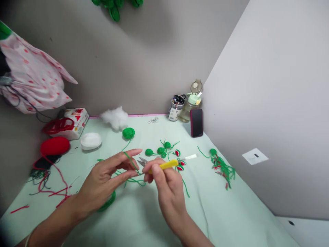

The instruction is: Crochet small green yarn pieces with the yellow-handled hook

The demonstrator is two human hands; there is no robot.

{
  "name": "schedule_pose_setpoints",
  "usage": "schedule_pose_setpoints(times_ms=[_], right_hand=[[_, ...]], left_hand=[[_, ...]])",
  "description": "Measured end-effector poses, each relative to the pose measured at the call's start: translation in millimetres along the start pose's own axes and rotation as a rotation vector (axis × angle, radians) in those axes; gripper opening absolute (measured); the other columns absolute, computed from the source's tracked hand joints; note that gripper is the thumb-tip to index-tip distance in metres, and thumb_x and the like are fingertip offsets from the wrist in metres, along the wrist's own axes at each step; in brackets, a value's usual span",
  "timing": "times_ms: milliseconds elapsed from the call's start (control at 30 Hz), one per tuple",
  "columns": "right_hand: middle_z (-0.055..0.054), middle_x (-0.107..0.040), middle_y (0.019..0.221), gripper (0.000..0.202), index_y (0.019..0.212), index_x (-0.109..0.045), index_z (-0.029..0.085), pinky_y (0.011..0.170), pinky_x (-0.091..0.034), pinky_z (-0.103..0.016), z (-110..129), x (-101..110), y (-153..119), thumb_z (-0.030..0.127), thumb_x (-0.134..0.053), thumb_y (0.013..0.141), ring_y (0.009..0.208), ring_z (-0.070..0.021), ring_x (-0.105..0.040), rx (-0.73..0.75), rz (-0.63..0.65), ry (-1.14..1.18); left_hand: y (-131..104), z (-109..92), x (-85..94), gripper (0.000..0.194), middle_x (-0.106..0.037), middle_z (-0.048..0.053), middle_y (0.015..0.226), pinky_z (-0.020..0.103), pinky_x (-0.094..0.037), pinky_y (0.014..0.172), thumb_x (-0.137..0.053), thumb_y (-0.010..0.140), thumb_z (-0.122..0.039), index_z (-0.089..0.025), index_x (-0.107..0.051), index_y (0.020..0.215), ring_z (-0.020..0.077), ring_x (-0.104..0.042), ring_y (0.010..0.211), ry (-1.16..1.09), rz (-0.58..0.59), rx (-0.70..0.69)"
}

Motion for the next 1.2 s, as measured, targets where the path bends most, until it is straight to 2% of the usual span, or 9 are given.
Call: schedule_pose_setpoints(times_ms=[100, 200, 367, 700, 1033, 1200], right_hand=[[0.001, -0.056, 0.061, 0.048, 0.073, -0.07, 0.019, 0.061, -0.046, -0.026, -31.2, -8.1, 0.5, 0.056, -0.06, 0.102, 0.059, -0.0124, -0.053, -0.267, 0.053, 0.328], [0.002, -0.056, 0.063, 0.042, 0.076, -0.071, 0.018, 0.057, -0.043, -0.025, -40.7, -17.9, -1.8, 0.054, -0.068, 0.098, 0.056, -0.0108, -0.051, -0.37, 0.116, 0.513], [-0.002, -0.066, 0.076, 0.027, 0.086, -0.079, 0.02, 0.059, -0.046, -0.025, -31.7, -20.5, 0.1, 0.044, -0.074, 0.096, 0.06, -0.011, -0.054, -0.306, 0.178, 0.547], [-0.004, -0.062, 0.081, 0.021, 0.09, -0.082, 0.021, 0.064, -0.047, -0.027, -20.1, -22.4, 3.3, 0.038, -0.073, 0.096, 0.071, -0.0142, -0.057, -0.223, 0.245, 0.58], [-0.005, -0.063, 0.089, 0.018, 0.095, -0.084, 0.024, 0.066, -0.047, -0.031, -22.4, -17.8, 0.5, 0.039, -0.075, 0.093, 0.074, -0.0166, -0.059, -0.181, 0.247, 0.461], [-0.004, -0.066, 0.096, 0.018, 0.105, -0.082, 0.027, 0.072, -0.05, -0.033, -25.5, -13.5, -1.1, 0.038, -0.072, 0.097, 0.078, -0.0173, -0.062, -0.146, 0.197, 0.356]], left_hand=[[-1.6, 15.6, -10.6, 0.043, -0.074, -0.005, 0.077, 0.026, -0.057, 0.084, -0.083, 0.084, -0.014, -0.034, -0.082, 0.122, 0.0124, -0.068, 0.076, -0.145, 0.073, 0.178], [-4.6, 27.6, -13.4, 0.042, -0.073, -0.004, 0.081, 0.024, -0.056, 0.082, -0.088, 0.083, -0.02, -0.037, -0.083, 0.12, 0.0111, -0.067, 0.078, -0.327, 0.049, 0.282], [-4.7, 35.5, -17.8, 0.04, -0.07, -0.003, 0.082, 0.021, -0.053, 0.077, -0.088, 0.085, -0.022, -0.037, -0.082, 0.122, 0.0099, -0.062, 0.077, -0.476, 0.086, 0.286], [-1.6, 39.4, -16.5, 0.039, -0.072, -0.002, 0.085, 0.023, -0.051, 0.077, -0.086, 0.087, -0.023, -0.034, -0.081, 0.124, 0.011, -0.061, 0.077, -0.506, 0.106, 0.256], [-2.4, 45.6, -11.6, 0.04, -0.075, -0.001, 0.085, 0.026, -0.051, 0.076, -0.089, 0.083, -0.024, -0.031, -0.081, 0.122, 0.0135, -0.062, 0.077, -0.502, 0.041, 0.309], [-1.6, 51.2, -8.0, 0.043, -0.073, -0.001, 0.085, 0.028, -0.052, 0.079, -0.089, 0.082, -0.025, -0.029, -0.08, 0.124, 0.0148, -0.063, 0.077, -0.481, -0.026, 0.338]])
Point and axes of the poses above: each hand's wrist, its own y-axis towards the middle knuckle, its own x-axis out of the back of the hand, z = x × y, the point moved 10 cm from there along y, towards the middle knuckle
